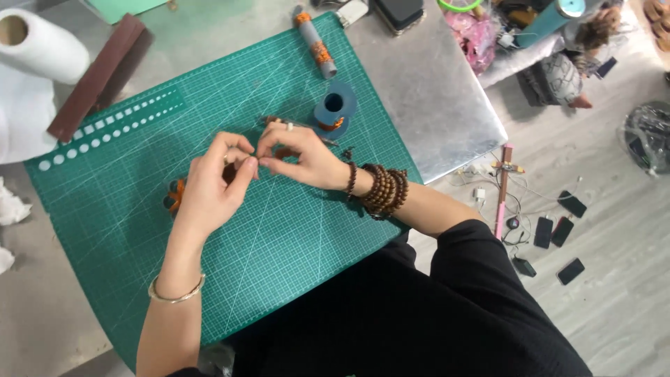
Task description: A person manually winds thin copper wire around a small metal rotor core on a green cutting mat.
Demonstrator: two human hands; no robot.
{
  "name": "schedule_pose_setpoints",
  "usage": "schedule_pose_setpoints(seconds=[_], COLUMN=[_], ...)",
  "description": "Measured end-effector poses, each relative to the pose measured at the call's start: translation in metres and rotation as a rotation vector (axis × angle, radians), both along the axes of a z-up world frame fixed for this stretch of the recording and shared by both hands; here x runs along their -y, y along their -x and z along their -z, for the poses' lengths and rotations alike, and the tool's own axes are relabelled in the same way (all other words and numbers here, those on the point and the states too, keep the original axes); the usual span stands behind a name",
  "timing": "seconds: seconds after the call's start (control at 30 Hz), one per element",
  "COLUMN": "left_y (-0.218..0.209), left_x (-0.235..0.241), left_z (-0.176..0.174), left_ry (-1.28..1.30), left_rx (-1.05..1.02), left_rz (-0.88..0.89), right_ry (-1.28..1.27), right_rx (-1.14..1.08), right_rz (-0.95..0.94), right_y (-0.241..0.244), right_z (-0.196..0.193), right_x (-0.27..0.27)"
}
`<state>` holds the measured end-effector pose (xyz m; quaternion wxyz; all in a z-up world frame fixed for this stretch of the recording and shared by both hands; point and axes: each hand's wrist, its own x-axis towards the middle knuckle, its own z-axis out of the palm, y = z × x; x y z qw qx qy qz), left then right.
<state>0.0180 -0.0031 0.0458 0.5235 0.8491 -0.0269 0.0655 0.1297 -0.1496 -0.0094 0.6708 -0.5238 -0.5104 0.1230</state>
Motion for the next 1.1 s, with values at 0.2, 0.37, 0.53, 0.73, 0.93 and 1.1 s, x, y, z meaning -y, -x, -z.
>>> schedule_pose_setpoints(seconds=[0.2,0.37,0.53,0.73,0.93,1.1], left_y=[-0.001,-0.002,-0.003,-0.006,-0.005,-0.004], left_x=[-0.002,-0.003,-0.004,-0.007,0.001,0.003], left_z=[0.013,0.03,0.043,0.051,0.052,0.048], left_ry=[-0.114,-0.448,-0.546,-0.357,-0.138,-0.11], left_rx=[0.07,0.27,0.357,0.404,0.379,0.345], left_rz=[-0.056,-0.128,-0.206,-0.222,-0.213,-0.198], right_ry=[0.108,0.119,0.156,0.11,0.074,0.065], right_rx=[0.069,-0.009,0.086,0.343,0.557,0.685], right_rz=[0.096,0.078,0.124,0.202,0.228,0.262], right_y=[-0.001,-0.001,-0.009,-0.017,-0.007,-0.012], right_z=[0.017,0.015,0.022,0.016,0.011,0.017], right_x=[-0.003,-0.003,0.0,0.005,0.003,0.003])
